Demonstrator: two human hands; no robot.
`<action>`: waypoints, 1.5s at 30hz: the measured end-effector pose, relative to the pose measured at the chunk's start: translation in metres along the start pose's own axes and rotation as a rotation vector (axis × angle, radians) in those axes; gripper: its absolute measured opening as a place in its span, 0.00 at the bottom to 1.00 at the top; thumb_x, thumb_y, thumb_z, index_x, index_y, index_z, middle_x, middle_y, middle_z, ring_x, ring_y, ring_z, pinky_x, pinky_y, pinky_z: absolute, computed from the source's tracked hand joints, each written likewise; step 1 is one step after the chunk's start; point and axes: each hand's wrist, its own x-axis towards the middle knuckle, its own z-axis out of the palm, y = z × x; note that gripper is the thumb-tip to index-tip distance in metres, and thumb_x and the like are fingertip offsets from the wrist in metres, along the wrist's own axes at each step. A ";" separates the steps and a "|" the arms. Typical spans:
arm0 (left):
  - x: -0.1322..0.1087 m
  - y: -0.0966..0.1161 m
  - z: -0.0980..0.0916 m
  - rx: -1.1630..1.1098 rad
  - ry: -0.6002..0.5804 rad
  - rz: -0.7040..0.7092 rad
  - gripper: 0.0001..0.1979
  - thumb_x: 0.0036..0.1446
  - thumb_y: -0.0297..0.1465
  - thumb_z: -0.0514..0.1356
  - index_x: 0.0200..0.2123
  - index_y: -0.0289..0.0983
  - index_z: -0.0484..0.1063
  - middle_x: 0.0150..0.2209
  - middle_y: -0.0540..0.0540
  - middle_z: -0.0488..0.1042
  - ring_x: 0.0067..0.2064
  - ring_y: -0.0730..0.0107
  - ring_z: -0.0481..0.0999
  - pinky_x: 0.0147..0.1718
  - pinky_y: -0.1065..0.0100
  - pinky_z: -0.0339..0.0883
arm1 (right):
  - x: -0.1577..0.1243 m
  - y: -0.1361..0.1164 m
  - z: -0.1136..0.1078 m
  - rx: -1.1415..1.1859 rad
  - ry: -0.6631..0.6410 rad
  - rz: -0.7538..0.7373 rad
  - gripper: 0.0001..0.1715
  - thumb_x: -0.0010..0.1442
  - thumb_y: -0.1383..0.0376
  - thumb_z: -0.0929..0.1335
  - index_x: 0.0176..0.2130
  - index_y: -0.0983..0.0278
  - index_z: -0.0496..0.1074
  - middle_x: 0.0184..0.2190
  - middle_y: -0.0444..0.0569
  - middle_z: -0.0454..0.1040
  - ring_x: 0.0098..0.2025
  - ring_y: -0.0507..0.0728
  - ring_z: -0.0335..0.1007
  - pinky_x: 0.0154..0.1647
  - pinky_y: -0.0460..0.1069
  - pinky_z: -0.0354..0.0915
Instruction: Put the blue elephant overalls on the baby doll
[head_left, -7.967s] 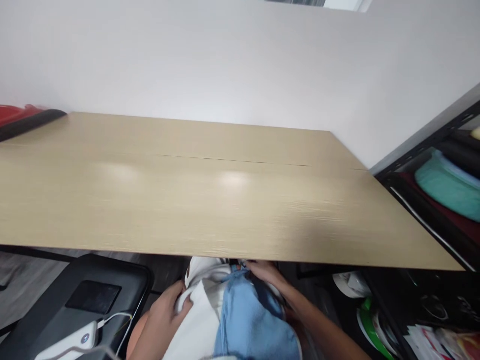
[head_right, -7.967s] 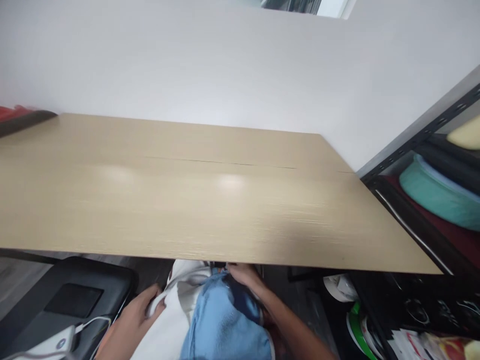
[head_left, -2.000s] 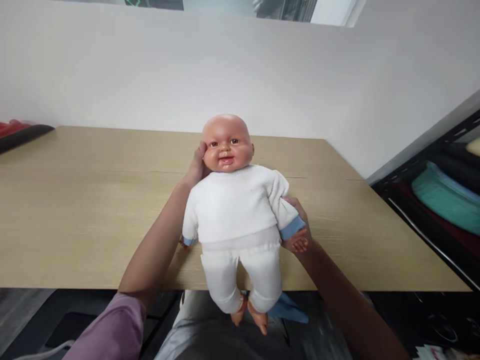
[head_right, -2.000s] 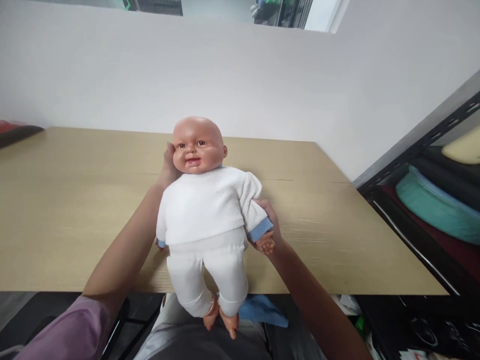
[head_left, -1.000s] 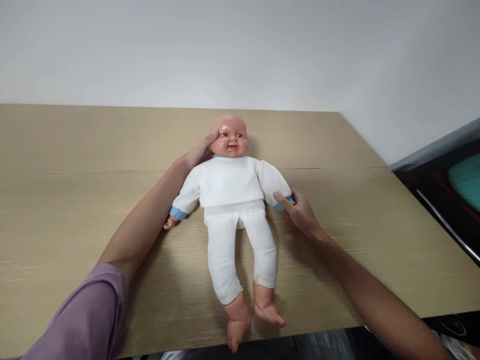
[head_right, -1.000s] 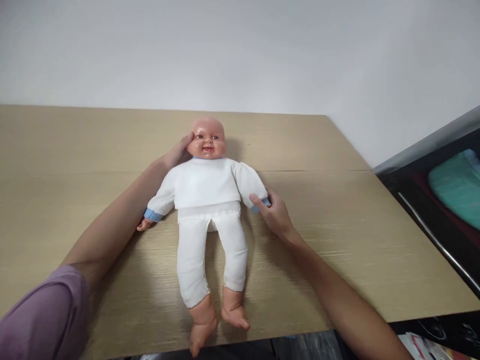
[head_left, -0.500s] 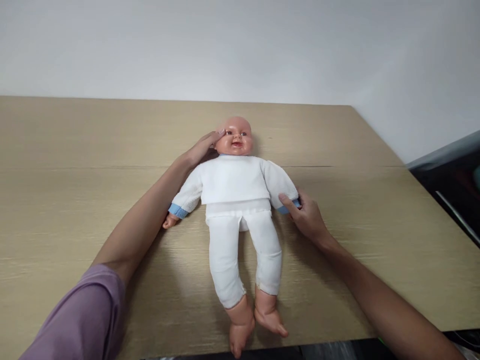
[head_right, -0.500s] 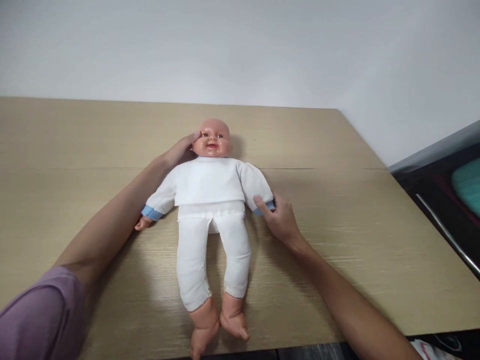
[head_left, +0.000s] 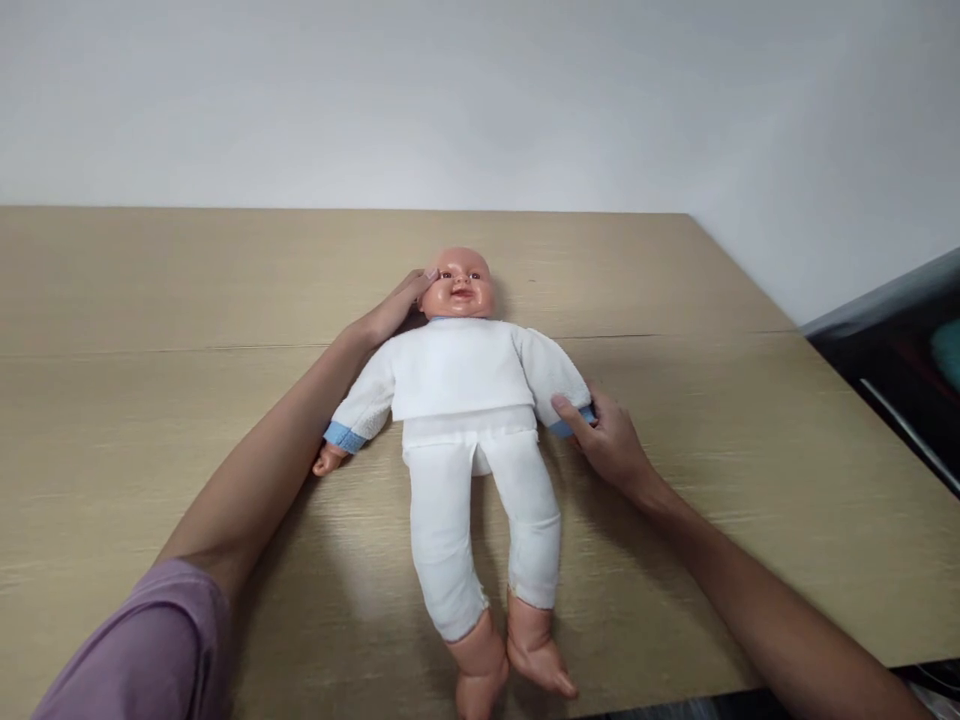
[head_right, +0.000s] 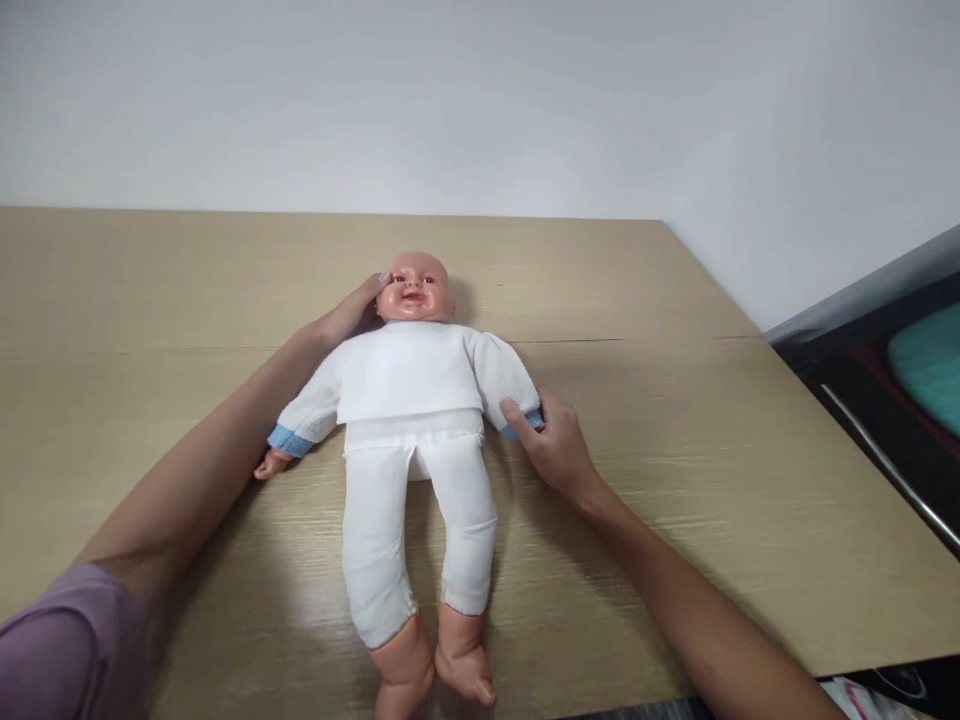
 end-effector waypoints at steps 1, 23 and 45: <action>-0.001 0.001 0.001 0.014 -0.017 -0.010 0.32 0.63 0.57 0.69 0.60 0.39 0.81 0.58 0.37 0.85 0.64 0.39 0.81 0.70 0.45 0.70 | 0.000 0.000 0.000 0.006 -0.004 -0.002 0.33 0.66 0.37 0.68 0.37 0.64 0.76 0.25 0.43 0.69 0.28 0.56 0.62 0.33 0.51 0.58; -0.002 0.005 0.007 0.016 -0.017 -0.035 0.29 0.68 0.55 0.66 0.59 0.38 0.81 0.60 0.38 0.85 0.67 0.40 0.79 0.73 0.45 0.66 | -0.002 0.007 0.007 -0.127 0.086 -0.183 0.29 0.73 0.41 0.65 0.39 0.62 0.74 0.36 0.51 0.77 0.39 0.63 0.71 0.45 0.56 0.65; -0.111 0.104 0.126 0.601 0.162 0.414 0.15 0.72 0.47 0.59 0.36 0.45 0.71 0.40 0.45 0.80 0.45 0.54 0.79 0.52 0.53 0.73 | -0.032 -0.048 -0.025 -0.134 0.163 -0.514 0.14 0.75 0.57 0.66 0.51 0.61 0.78 0.42 0.53 0.82 0.42 0.63 0.78 0.49 0.57 0.72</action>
